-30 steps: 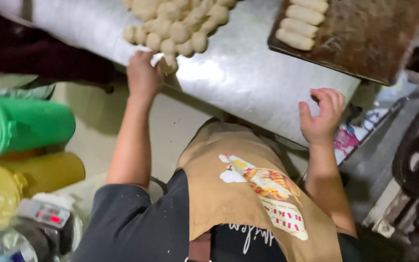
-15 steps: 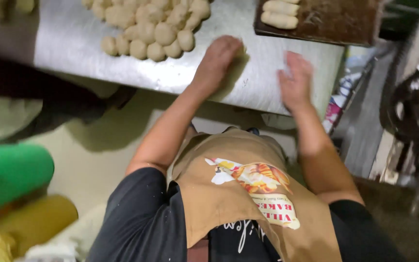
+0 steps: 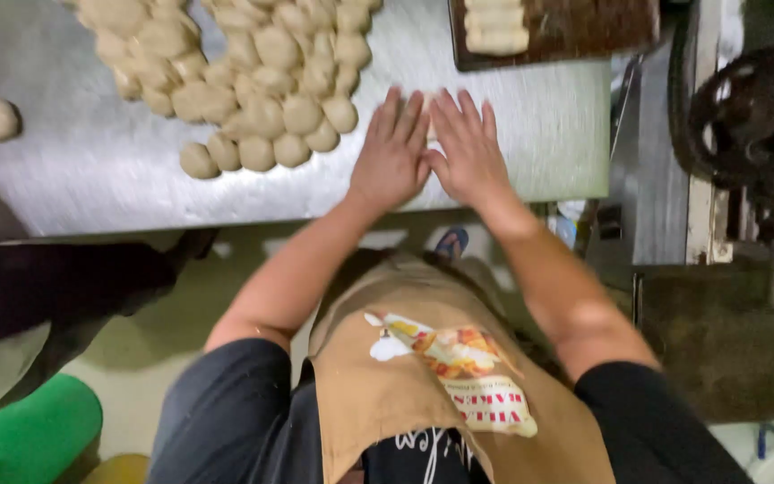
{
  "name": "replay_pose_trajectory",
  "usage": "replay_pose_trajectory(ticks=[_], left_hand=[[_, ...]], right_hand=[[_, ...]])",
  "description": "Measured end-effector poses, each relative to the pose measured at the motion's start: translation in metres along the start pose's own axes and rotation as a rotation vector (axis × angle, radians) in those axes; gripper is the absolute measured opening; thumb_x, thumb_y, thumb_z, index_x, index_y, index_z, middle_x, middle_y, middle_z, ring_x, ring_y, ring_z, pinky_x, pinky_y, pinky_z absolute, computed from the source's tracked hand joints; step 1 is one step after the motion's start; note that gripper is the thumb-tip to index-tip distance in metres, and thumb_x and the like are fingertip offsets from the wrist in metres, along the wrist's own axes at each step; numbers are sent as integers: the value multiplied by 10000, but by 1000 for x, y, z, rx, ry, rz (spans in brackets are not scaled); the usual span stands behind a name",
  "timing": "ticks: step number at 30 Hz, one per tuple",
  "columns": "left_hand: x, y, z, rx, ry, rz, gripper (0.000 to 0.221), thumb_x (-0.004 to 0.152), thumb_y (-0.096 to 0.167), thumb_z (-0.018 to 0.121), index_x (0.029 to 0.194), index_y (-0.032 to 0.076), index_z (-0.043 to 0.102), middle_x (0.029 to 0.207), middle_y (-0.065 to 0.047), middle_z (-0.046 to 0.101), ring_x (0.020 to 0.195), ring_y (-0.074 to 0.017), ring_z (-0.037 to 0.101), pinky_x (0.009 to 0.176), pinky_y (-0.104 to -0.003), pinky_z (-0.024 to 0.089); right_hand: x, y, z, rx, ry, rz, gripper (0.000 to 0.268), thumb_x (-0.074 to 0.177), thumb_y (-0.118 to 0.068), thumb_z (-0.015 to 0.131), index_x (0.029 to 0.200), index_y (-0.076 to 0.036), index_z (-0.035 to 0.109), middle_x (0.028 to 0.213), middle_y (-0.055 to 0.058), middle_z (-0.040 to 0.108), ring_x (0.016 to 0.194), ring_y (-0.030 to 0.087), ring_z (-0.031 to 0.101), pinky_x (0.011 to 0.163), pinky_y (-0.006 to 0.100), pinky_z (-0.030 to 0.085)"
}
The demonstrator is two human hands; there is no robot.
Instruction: The person is taking small portions of dough, flattening them, rolling them into cylinders, and placing them neatly on a baking tray.
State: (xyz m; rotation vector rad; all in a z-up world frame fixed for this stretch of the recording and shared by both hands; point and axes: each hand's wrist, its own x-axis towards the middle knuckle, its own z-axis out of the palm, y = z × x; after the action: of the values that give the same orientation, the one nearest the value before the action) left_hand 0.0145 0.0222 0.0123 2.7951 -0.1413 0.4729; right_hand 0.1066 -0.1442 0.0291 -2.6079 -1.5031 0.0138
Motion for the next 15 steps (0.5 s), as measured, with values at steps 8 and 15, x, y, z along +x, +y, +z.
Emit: replay_pose_trajectory(ticks=[8,15], left_hand=[[-36,16,77,22,320,227,377,929,238,572,1099,-81,678,969,-202,547,938,-442,536,915,-534,467],[-69,71,18,140,257,111,575,1041,361,420,1285,-130,592,1173,-280,565,1143,-487,542,1043,-570,437]], right_hand=[[-43,-11,18,-65,402,-185,485,876,-275,606,1309,-78,695,1147,116,620,1148,386,513,1039,641,343],[-69,-15,7,-89,469,-267,461,779,-262,583,1150,-38,743,1035,104,634,1012,326,553,1008,605,367]])
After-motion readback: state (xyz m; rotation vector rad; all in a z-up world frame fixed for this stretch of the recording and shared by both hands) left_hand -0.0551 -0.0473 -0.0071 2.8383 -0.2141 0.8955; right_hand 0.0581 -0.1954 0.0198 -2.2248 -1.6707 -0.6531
